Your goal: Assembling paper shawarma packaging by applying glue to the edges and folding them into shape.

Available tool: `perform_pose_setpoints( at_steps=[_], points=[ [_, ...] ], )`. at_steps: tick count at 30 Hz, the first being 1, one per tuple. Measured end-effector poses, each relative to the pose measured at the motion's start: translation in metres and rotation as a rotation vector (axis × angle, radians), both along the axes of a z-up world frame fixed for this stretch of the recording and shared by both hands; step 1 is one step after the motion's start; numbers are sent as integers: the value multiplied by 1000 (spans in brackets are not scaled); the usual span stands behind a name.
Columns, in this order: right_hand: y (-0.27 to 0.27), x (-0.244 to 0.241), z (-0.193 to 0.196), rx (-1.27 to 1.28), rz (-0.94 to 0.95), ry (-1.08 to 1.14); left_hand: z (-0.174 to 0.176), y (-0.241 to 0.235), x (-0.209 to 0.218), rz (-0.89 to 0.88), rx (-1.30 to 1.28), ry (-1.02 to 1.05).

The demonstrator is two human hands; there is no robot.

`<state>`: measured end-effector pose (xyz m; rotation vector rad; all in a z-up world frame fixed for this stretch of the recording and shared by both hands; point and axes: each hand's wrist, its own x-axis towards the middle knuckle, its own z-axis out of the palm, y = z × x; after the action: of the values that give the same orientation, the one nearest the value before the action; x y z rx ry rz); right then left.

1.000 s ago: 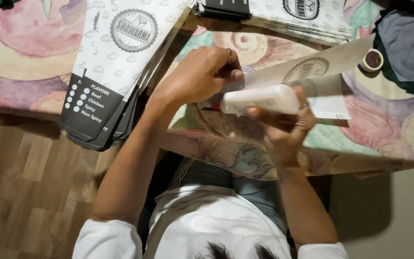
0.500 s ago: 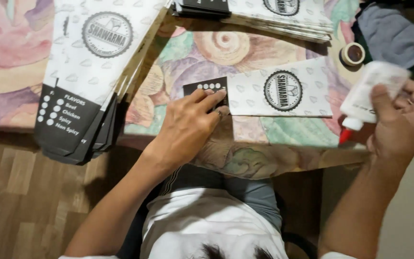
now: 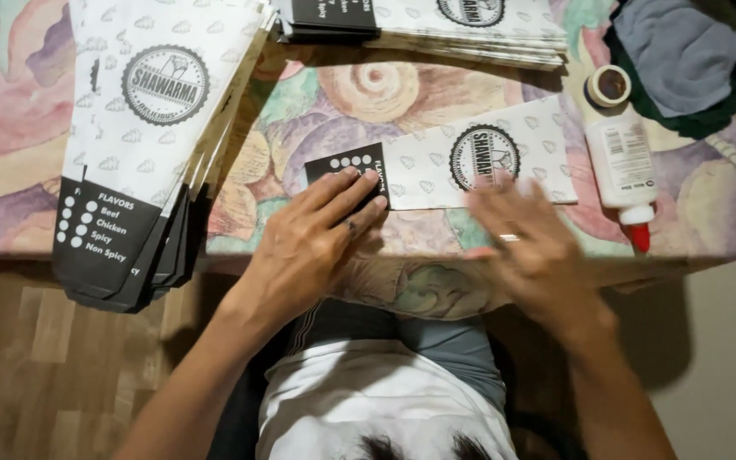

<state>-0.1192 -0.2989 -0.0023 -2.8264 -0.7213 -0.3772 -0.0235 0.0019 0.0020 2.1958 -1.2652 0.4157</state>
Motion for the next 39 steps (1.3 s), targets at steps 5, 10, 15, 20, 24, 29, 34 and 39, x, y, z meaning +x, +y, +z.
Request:
perform_pose_setpoints(
  at_steps=[5, 10, 15, 20, 24, 29, 34, 39],
  points=[
    [-30, -18, 8, 88, -201, -76, -5, 37, -15, 102, 348, -2],
    [-27, -16, 4, 100, -195, -121, 9, 8, -43, 484, 177, -127],
    [-25, -15, 5, 65, -176, -161, -5, -47, -46, 303, -89, -40],
    [-27, -16, 6, 74, -183, -146, -28, -47, -41, 240, 276, -66],
    [-27, -8, 11, 47, -177, -177, -26, -8, -40, 313, 223, -43],
    [1, 27, 28, -122, -258, -409, -14, -15, -41, 506, 139, -146],
    [51, 62, 20, 27, -106, -43, -10, -66, -13, 343, -134, -113],
    [25, 60, 10, -232, -64, -159, -28, -62, -11, 424, -91, -108]
  ],
)
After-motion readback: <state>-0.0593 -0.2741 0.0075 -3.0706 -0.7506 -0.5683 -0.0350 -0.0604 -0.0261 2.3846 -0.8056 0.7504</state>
